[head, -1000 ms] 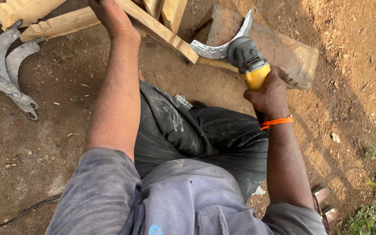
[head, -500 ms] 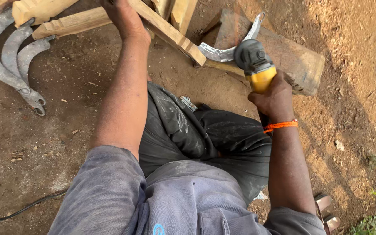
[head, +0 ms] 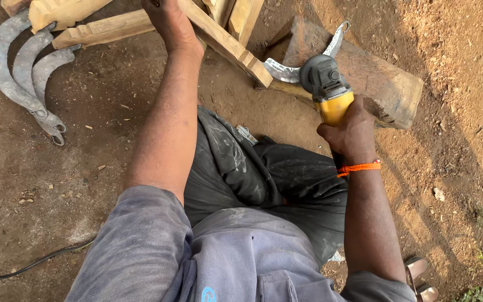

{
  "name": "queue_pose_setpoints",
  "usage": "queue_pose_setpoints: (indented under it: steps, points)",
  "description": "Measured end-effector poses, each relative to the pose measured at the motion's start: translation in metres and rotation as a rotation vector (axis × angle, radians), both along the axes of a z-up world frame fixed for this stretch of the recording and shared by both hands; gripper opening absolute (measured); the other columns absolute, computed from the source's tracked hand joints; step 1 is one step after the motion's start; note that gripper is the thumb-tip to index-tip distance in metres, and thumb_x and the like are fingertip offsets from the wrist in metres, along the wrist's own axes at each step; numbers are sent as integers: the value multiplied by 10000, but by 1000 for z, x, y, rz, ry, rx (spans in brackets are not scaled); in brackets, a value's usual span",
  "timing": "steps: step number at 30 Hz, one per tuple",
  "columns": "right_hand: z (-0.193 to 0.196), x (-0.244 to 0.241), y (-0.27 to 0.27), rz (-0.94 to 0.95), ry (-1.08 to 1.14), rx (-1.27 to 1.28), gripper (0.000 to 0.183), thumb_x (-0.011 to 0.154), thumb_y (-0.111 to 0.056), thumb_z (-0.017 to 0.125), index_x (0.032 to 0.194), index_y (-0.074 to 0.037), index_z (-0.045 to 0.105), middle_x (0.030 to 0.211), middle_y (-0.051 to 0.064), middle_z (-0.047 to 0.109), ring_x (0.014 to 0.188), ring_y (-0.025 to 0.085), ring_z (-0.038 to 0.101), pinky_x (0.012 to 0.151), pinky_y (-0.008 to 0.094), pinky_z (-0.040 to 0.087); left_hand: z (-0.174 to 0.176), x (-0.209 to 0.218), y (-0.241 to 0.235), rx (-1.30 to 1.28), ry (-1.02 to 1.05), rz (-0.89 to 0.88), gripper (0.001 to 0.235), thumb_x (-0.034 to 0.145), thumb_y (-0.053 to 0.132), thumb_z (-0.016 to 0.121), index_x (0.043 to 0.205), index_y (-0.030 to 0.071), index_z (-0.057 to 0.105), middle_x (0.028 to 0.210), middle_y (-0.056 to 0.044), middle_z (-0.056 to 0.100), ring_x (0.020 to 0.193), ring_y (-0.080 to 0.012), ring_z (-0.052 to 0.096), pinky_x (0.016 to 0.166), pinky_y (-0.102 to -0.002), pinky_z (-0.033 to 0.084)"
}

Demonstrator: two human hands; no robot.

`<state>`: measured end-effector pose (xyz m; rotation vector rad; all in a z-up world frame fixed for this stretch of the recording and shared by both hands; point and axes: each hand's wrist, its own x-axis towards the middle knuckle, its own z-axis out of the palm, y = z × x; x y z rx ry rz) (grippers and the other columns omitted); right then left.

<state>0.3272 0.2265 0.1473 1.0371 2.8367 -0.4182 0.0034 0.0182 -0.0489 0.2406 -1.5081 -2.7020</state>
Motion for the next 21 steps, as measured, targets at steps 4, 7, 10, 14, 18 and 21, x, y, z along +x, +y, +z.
queue_pose_setpoints:
  steps: [4,7,10,14,18,21]
  points:
    - [-5,-9,-15,55,7,-66,742,621,-197,864,1229,32,507,1060,264,706,959,423,719,859,466,589,-6,1,4,-20,-55,-15,1060,755,706,663,1527,112,246,1392,-262,393,1449,-393,380,1182,-646,333]
    - [-4,-27,-25,103,-10,-80,784,635,-187,856,1296,36,496,1051,264,706,959,416,714,864,456,591,-7,2,1,-16,-59,-21,1087,758,692,670,1552,123,193,1405,-262,370,1464,-400,345,1186,-671,307]
    - [0,-46,-28,131,-64,-86,826,655,-187,838,1356,45,468,1044,257,705,947,393,725,868,430,606,-3,2,0,-29,-74,-18,1135,742,700,681,1568,126,156,1432,-264,348,1484,-402,285,1182,-692,254]
    - [2,-41,-23,160,-95,-89,782,683,-186,832,1336,63,481,1037,254,714,936,393,735,863,428,620,-1,3,0,-10,-77,-15,1185,735,738,669,1586,114,130,1475,-263,313,1500,-407,249,1192,-696,220]
    - [6,-25,-14,115,-61,-52,846,624,-162,844,1336,74,452,1025,244,706,905,387,729,821,427,611,-3,3,3,27,-53,-6,1193,743,739,688,1583,97,136,1425,-274,351,1487,-415,304,1198,-691,285]
    - [8,-19,-10,20,-104,-29,729,662,-216,867,1243,37,507,1044,254,708,960,400,726,874,433,602,-8,4,6,94,-29,-6,1184,742,755,673,1572,107,130,1383,-266,362,1470,-411,350,1196,-683,346]
